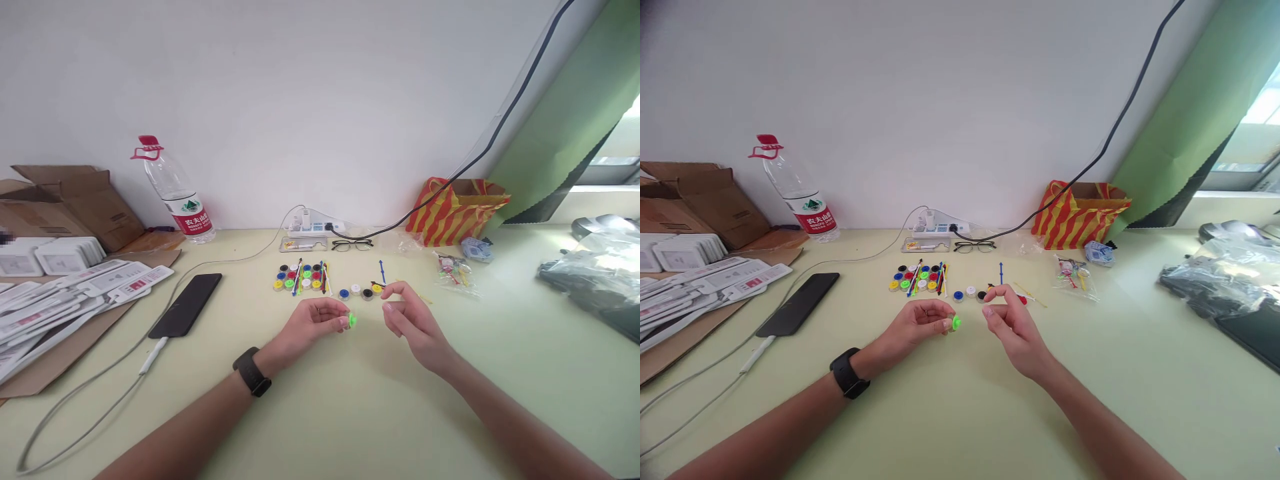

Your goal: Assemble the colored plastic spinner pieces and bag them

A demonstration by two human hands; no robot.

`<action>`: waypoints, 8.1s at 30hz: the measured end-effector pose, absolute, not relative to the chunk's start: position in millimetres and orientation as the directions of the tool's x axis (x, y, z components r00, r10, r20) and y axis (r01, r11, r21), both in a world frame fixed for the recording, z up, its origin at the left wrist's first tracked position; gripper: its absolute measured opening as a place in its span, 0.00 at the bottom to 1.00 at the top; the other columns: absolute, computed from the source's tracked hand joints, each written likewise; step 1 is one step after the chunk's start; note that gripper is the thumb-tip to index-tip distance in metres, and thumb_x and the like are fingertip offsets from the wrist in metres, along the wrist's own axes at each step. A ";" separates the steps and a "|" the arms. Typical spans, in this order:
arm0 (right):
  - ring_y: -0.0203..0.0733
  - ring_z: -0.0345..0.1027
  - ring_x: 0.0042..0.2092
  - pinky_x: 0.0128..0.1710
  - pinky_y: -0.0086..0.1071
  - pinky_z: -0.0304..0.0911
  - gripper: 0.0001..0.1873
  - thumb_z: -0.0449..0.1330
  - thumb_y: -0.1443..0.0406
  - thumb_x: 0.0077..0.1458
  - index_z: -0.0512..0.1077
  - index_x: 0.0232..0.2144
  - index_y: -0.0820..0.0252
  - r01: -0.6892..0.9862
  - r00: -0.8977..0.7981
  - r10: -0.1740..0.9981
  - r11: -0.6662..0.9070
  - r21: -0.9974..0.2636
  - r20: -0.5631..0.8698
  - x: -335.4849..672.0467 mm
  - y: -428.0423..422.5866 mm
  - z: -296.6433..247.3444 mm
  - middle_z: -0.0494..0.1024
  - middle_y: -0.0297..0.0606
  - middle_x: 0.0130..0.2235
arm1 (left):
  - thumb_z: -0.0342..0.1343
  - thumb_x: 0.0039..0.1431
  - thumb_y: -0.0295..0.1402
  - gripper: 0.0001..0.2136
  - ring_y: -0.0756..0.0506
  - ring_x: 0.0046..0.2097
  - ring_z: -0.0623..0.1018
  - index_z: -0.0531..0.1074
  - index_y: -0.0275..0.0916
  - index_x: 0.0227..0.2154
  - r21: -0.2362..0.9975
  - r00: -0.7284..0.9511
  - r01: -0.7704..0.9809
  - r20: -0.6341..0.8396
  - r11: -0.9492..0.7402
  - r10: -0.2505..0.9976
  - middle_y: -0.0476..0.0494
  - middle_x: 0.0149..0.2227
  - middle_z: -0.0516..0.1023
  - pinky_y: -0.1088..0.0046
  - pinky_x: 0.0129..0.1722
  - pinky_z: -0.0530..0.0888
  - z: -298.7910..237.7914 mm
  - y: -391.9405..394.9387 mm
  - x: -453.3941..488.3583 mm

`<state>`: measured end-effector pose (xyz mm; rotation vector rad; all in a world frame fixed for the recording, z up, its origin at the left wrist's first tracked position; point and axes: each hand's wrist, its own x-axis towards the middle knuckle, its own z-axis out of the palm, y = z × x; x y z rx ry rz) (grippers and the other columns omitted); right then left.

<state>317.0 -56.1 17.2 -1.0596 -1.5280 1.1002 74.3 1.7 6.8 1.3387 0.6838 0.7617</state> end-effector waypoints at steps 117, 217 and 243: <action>0.52 0.69 0.45 0.45 0.44 0.67 0.11 0.57 0.62 0.64 0.78 0.44 0.52 0.867 -0.110 0.911 0.283 -0.410 0.397 377.6 4.6 -27.9 0.78 0.42 0.40 | 0.59 0.67 0.43 0.11 0.44 0.45 0.76 0.78 0.44 0.44 0.826 0.483 0.407 0.167 -0.390 0.859 0.45 0.46 0.80 0.68 0.41 0.71 10.7 0.8 68.3; 0.43 0.72 0.46 0.47 0.38 0.69 0.11 0.53 0.64 0.70 0.74 0.48 0.52 0.244 -0.335 0.885 0.411 -0.878 0.322 294.2 -53.8 6.0 0.76 0.40 0.46 | 0.67 0.61 0.39 0.16 0.38 0.50 0.82 0.79 0.37 0.49 0.990 0.653 0.041 0.077 -0.137 0.754 0.37 0.49 0.83 0.59 0.55 0.78 14.7 -13.3 82.9; 0.40 0.73 0.38 0.40 0.34 0.70 0.09 0.56 0.70 0.66 0.72 0.44 0.53 0.434 -0.322 0.799 0.601 -0.671 0.508 297.9 -50.5 -7.4 0.79 0.36 0.39 | 0.61 0.66 0.36 0.09 0.43 0.47 0.83 0.81 0.42 0.47 0.882 0.560 0.176 0.276 -0.437 0.781 0.42 0.46 0.83 0.69 0.44 0.82 5.6 -17.7 81.9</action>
